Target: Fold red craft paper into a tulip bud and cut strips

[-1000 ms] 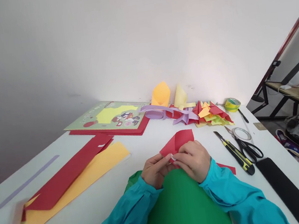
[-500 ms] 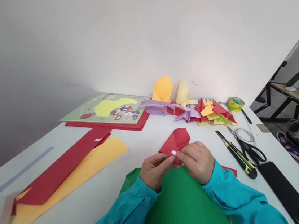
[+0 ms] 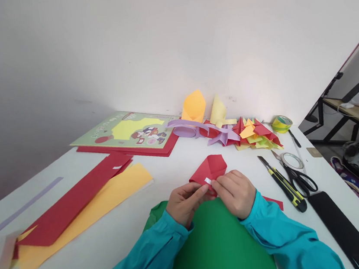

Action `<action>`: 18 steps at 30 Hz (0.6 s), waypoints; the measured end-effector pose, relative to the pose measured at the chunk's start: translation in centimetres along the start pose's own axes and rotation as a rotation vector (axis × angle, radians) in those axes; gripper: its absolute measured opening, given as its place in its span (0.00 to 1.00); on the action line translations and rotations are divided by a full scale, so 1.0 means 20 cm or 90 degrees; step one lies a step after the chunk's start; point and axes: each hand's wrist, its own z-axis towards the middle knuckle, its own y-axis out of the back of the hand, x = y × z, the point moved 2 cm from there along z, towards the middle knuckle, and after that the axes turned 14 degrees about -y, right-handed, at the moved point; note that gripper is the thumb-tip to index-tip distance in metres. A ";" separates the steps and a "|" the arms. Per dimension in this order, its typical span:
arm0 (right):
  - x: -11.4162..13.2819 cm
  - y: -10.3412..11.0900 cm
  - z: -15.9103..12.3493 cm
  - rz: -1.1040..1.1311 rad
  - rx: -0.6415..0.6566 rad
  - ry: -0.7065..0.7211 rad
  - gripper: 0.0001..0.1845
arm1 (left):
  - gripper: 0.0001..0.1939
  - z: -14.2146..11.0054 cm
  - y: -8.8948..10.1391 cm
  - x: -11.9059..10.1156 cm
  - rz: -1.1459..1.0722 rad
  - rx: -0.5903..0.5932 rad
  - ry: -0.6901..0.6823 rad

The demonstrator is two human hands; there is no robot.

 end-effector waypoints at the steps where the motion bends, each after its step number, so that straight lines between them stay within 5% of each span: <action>1: 0.00 0.00 0.00 -0.002 -0.004 0.001 0.08 | 0.13 0.00 0.00 0.00 -0.002 -0.001 0.000; 18: 0.00 -0.01 0.00 0.026 -0.007 -0.018 0.08 | 0.13 0.02 0.02 0.03 0.048 0.018 -0.021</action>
